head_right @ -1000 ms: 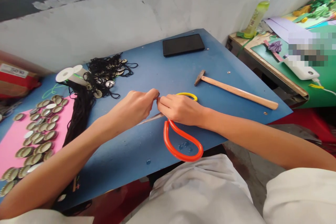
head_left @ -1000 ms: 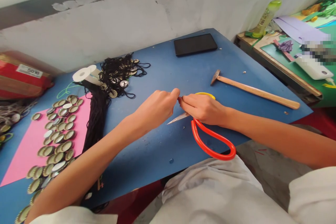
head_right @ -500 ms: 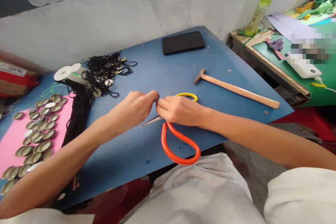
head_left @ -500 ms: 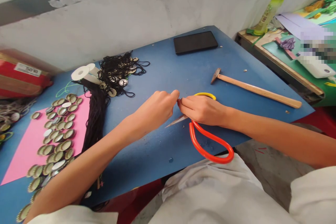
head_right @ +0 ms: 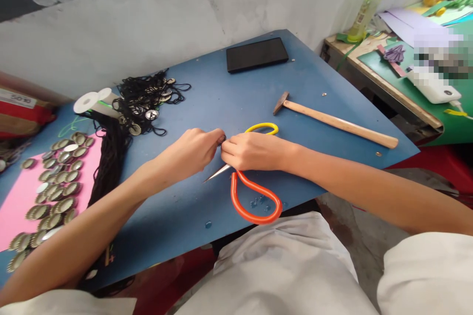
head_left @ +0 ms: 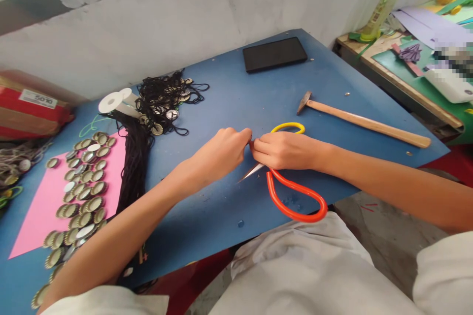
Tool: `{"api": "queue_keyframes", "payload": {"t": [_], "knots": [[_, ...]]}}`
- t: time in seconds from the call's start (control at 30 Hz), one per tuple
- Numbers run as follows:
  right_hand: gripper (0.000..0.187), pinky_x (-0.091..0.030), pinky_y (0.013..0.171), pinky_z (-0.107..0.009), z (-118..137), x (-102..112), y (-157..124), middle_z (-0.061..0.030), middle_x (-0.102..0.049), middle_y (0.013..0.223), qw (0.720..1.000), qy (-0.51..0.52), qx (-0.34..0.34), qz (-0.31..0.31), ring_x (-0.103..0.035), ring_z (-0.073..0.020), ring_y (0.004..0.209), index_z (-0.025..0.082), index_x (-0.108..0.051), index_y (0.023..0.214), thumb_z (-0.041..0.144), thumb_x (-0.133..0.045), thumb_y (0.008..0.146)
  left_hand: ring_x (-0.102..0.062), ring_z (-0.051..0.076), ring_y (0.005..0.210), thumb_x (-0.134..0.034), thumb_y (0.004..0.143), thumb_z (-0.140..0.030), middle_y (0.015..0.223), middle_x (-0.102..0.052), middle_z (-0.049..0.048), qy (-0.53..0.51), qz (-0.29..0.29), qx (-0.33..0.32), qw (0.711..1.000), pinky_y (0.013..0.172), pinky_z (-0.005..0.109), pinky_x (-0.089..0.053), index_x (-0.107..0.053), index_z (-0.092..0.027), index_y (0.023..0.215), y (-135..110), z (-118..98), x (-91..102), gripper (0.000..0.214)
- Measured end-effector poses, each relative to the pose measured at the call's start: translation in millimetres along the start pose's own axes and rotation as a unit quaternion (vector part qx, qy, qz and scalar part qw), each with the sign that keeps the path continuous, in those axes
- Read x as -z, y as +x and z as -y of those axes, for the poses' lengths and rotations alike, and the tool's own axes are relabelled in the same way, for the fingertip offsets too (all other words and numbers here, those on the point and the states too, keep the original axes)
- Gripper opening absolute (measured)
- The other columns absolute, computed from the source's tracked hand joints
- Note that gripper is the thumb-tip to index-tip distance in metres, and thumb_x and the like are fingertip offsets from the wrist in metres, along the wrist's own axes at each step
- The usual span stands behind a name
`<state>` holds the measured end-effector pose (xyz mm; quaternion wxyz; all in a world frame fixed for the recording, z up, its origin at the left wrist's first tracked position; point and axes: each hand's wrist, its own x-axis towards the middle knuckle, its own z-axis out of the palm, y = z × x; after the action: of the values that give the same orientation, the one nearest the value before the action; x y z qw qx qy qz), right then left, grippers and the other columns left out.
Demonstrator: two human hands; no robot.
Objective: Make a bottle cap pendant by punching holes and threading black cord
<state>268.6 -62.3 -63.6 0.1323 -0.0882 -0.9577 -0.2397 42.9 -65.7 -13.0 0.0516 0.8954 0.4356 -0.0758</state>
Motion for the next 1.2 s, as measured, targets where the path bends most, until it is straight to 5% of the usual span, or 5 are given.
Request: {"api": "queue_keyframes", "payload": {"t": [0.33,0.9,1.2], "knots": [[0.028,-0.053,0.076,-0.036,-2.3,12.5,6.2,-0.0099,-0.076,0.093,0.997,0.004,0.025,0.074,-0.072,-0.0213,0.081,0.012,-0.070,0.102,-0.005,-0.048,0.106,-0.058,0.022,0.058,-0.046,0.099,-0.006,0.072,-0.070,0.0099,-0.022,0.018,0.009,1.000,0.061,0.036,-0.025,-0.067,-0.018,0.091,8.5,-0.2,-3.0,0.025],[0.027,-0.054,0.092,-0.037,-15.4,20.3,6.3,-0.0099,-0.082,0.102,0.995,-0.050,0.084,0.033,-0.075,-0.0210,0.091,0.010,-0.076,0.108,-0.007,-0.054,0.104,-0.058,0.023,0.059,-0.046,0.096,-0.002,0.078,-0.076,0.0143,0.019,0.045,0.000,0.999,0.060,0.038,-0.025,-0.069,-0.017,0.086,15.2,-3.0,11.9,0.029],[0.032,-0.054,0.096,-0.039,-25.4,17.1,-0.1,-0.0075,-0.076,0.099,1.000,0.007,-0.007,0.028,-0.069,-0.0218,0.093,0.014,-0.073,0.109,-0.003,-0.046,0.109,-0.052,0.016,0.050,-0.045,0.096,-0.003,0.067,-0.071,0.0050,-0.063,0.019,0.030,0.997,0.057,0.034,-0.026,-0.057,-0.021,0.080,14.2,0.3,17.9,0.027]]}}
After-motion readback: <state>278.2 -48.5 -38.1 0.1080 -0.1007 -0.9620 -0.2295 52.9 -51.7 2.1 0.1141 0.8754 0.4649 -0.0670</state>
